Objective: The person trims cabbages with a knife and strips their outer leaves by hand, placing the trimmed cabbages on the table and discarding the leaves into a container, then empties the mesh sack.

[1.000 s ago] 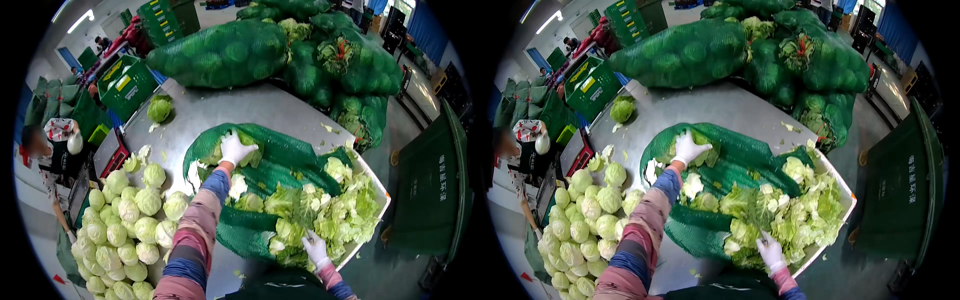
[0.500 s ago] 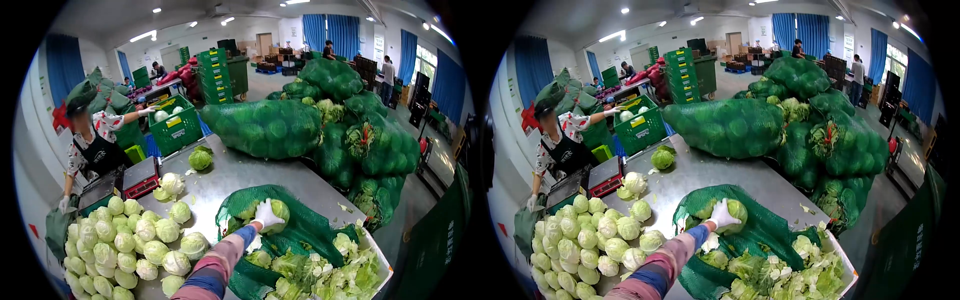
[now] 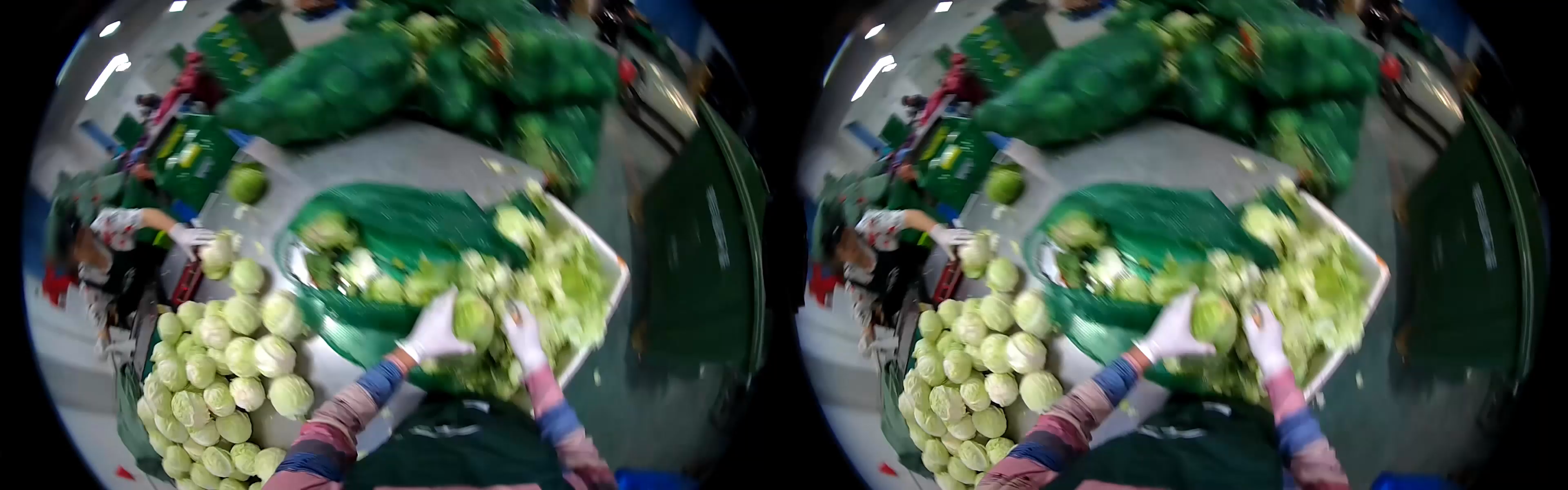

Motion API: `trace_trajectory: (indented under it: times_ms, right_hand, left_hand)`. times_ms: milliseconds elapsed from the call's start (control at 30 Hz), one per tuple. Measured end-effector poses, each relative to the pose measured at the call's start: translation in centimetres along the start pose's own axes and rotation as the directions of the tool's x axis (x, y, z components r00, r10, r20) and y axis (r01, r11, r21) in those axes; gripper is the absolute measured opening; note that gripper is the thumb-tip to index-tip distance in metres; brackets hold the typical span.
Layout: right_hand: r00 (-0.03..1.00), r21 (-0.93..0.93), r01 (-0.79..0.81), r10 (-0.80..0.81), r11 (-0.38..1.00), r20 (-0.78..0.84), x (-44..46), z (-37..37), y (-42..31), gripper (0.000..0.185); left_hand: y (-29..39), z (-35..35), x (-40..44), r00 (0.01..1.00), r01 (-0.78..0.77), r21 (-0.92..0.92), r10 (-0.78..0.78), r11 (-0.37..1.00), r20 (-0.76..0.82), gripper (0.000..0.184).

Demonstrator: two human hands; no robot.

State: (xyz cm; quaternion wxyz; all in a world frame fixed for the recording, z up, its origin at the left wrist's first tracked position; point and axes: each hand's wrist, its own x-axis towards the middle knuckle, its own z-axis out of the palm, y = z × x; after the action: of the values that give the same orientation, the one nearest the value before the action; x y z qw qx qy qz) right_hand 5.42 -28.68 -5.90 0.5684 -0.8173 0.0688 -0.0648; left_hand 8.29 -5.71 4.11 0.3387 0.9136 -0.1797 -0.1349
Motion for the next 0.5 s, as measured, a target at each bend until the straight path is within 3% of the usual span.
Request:
trace_trajectory:
  times_ms: [67,100,133,167,267,500]
  right_hand:
    - [0.994,-0.384,0.066,-0.025,0.921,0.11,-0.4,-1.6,-3.9,0.032]
    - [0.99,-0.436,0.016,0.045,0.9,0.131,-1.0,-2.0,-5.3,0.027]
    - [0.98,-0.447,-0.043,0.123,0.894,0.153,-1.3,-1.9,-5.3,0.024]
    - [0.987,-0.404,-0.016,0.078,0.915,0.138,-1.9,-1.7,-5.6,0.022]
    - [0.99,-0.437,0.047,0.015,0.898,0.137,-2.5,-1.8,-5.4,0.021]
    - [0.966,-0.454,0.087,0.037,0.887,0.257,-3.9,-3.1,-5.6,0.022]
  left_hand:
    - [0.9,1.5,0.2,0.999,-0.015,0.041,0.017,0.999,-0.051,0.121]
    - [0.9,2.2,0.2,0.998,-0.04,0.103,0.045,0.994,-0.047,0.12]
    - [1.8,2.2,-0.1,0.999,0.006,0.201,0.002,0.979,-0.041,0.122]
    - [2.6,1.8,-0.4,0.998,0.053,0.308,-0.042,0.95,-0.043,0.123]
    - [1.8,3.0,-0.4,0.991,0.096,0.135,-0.082,0.986,-0.102,0.132]
    - [1.6,3.1,0.5,0.989,0.146,0.128,-0.14,0.981,-0.053,0.125]
